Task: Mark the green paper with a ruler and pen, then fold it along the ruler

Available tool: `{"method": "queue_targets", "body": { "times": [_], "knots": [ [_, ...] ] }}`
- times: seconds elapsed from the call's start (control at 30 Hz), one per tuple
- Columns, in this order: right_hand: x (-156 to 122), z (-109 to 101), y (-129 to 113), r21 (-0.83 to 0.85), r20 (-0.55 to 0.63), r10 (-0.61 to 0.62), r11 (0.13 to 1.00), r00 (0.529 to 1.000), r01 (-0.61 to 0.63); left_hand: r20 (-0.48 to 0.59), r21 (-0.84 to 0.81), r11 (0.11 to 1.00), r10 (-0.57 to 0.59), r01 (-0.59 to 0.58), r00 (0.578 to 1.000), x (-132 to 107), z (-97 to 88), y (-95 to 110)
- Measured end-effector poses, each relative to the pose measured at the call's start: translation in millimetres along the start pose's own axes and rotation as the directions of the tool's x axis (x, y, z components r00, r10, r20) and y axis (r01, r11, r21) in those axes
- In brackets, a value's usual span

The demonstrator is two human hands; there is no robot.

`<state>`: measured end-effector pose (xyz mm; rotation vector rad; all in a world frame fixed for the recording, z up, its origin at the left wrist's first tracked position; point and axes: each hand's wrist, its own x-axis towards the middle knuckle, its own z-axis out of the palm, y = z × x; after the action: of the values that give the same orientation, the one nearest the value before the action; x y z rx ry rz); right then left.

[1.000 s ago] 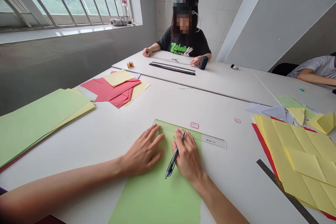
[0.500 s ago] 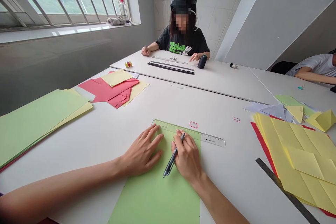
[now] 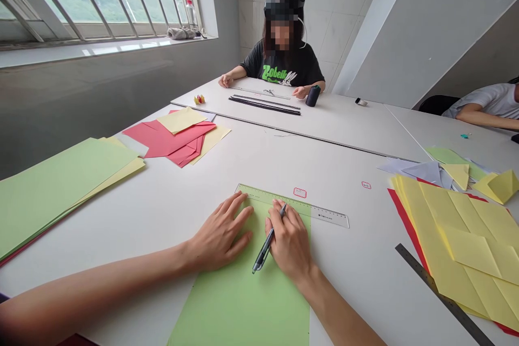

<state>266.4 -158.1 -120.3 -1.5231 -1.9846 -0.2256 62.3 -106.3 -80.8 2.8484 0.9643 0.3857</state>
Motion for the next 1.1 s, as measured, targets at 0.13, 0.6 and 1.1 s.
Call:
{"method": "queue_targets", "body": {
  "times": [0.13, 0.6, 1.1],
  "knots": [
    [0.5, -0.6, -0.4, -0.007, 0.010, 0.001, 1.000, 1.000, -0.001, -0.002, 0.000, 1.000, -0.001, 0.001, 1.000, 0.4, -0.7, 0.2],
    [1.6, 0.4, -1.1, -0.025, -0.008, -0.017, 1.000, 1.000, 0.017, -0.026, -0.021, 1.000, 0.008, -0.009, 1.000, 0.2, -1.0, -0.8],
    [1.5, 0.6, -1.7, -0.043, -0.007, -0.018, 0.999, 1.000, 0.018, -0.027, 0.010, 1.000, 0.026, -0.026, 0.999, 6.2, 3.0, -6.5]
  ]
}}
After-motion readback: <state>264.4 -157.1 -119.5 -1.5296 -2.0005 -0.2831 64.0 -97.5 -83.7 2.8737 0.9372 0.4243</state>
